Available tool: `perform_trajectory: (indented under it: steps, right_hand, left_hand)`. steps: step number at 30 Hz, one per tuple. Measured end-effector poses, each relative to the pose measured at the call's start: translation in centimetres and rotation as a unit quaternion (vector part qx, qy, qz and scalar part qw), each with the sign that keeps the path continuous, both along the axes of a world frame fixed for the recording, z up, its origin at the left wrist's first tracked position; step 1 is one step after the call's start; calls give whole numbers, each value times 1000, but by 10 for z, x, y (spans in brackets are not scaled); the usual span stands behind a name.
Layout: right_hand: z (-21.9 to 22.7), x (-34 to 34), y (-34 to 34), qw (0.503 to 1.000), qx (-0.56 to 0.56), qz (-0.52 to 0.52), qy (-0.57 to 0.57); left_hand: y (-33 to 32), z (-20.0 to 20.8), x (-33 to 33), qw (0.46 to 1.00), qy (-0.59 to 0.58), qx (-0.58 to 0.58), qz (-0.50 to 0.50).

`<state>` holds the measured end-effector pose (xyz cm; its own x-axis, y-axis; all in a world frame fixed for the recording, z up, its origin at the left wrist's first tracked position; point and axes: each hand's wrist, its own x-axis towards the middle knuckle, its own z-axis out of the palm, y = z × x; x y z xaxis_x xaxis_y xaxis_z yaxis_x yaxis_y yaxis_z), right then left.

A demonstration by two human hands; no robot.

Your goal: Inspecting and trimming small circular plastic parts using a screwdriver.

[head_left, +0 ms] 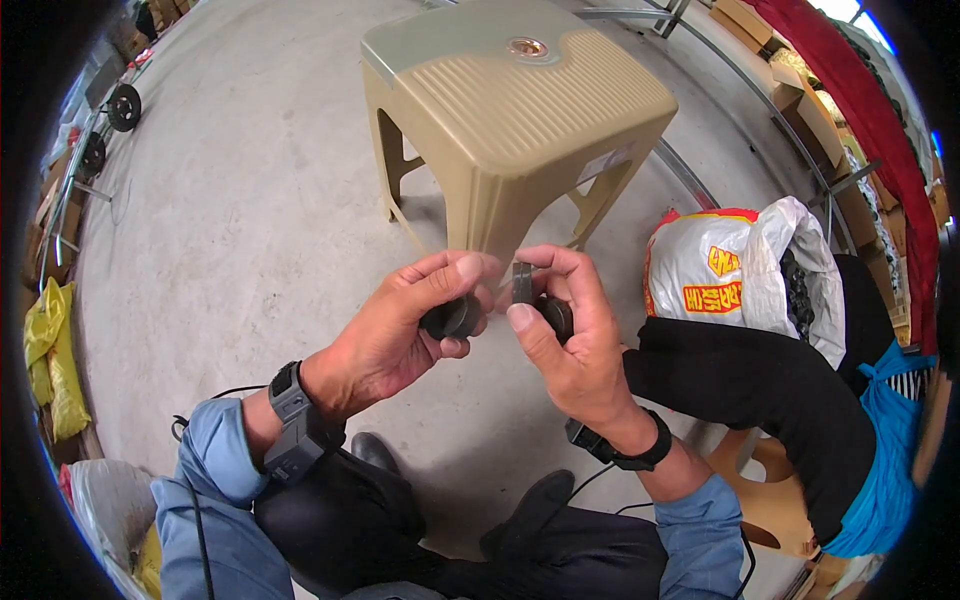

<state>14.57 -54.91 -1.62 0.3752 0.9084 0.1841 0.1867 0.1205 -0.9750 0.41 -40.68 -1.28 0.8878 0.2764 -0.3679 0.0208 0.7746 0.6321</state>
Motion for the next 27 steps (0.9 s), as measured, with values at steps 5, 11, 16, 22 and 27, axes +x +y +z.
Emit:
perform_trajectory:
  steps: [5,11,16,22,27]
  right_hand:
    - [-6,6,0,999,5,-27,-46]
    - [-6,7,1,994,19,-56,-92]
    - [2,5,1,993,-26,-46,-106]
    - [4,4,-1,987,-13,-42,-156]
    - [5,5,1,980,27,-39,-195]
  left_hand:
    - [-3,0,2,998,14,55,9]
    - [-1,-5,1,1000,-4,28,-4]
    - [-6,-3,1,994,42,101,-22]
    - [-6,-3,1,992,51,100,-51]
    - [-8,-4,3,995,58,73,-48]
